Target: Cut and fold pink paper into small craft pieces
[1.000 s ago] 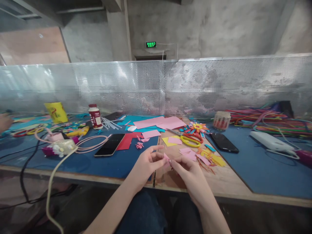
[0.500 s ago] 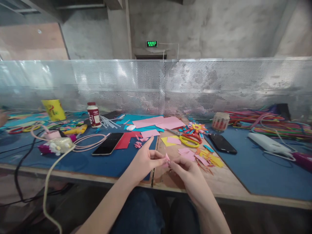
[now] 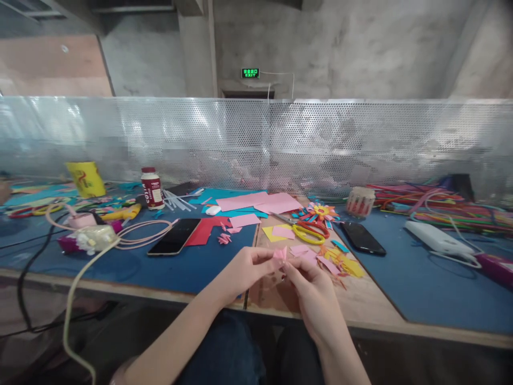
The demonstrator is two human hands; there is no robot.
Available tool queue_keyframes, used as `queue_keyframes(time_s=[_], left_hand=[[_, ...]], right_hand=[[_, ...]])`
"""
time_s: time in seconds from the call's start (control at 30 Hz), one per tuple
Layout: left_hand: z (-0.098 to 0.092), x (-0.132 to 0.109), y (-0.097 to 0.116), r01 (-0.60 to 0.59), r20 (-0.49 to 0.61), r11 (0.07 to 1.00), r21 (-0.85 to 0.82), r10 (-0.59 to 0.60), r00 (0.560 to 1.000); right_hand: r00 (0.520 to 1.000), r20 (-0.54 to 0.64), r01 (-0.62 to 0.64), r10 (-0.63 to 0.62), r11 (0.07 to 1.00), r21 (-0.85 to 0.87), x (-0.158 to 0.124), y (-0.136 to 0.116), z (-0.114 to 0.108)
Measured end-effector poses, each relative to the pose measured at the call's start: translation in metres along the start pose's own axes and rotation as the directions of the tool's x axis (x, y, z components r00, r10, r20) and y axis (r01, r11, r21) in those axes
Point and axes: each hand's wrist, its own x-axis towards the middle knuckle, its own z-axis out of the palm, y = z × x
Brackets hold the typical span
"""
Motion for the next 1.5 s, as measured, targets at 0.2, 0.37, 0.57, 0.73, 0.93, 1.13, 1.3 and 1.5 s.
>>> queue_keyframes(time_s=[0.2, 0.37, 0.57, 0.73, 0.93, 1.13, 1.3, 1.5], left_hand=[[-0.003, 0.002, -0.008, -0.016, -0.089, 0.998, -0.061, 0.011, 0.996], [-0.009, 0.003, -0.015, -0.010, -0.207, 0.998, -0.057, -0.002, 0.978], [-0.009, -0.005, -0.005, 0.012, -0.139, 1.000, 0.013, -0.010, 0.990], [-0.007, -0.012, 0.001, 0.023, -0.112, 0.979, 0.201, 0.000, 0.994], [-0.006, -0.010, -0.004, 0.021, -0.116, 0.967, 0.255, 0.009, 0.993], [-0.005, -0.008, -0.006, 0.092, -0.157, 0.988, 0.121, -0.073, 0.985], [-0.004, -0.008, -0.005, 0.100, -0.158, 0.991, 0.089, -0.085, 0.984], [-0.006, -0.008, -0.009, 0.062, -0.115, 0.997, 0.043, -0.056, 0.992]], right_hand=[[0.998, 0.049, 0.032, -0.027, 0.995, -0.090, 0.008, -0.002, 0.006], [0.994, 0.069, -0.075, 0.080, 0.994, -0.073, 0.013, 0.001, 0.010], [1.000, 0.024, -0.012, 0.013, 0.998, -0.061, 0.015, 0.003, 0.011], [0.997, 0.041, 0.070, -0.064, 0.986, -0.152, 0.013, -0.001, 0.010], [0.996, 0.087, 0.033, -0.019, 0.985, -0.172, 0.011, -0.002, 0.008], [0.999, 0.052, 0.007, 0.001, 0.989, -0.147, 0.011, -0.001, 0.007], [0.999, 0.038, -0.015, 0.020, 0.990, -0.139, 0.012, -0.001, 0.006], [1.000, 0.014, -0.007, 0.009, 0.984, -0.176, 0.011, -0.005, 0.008]])
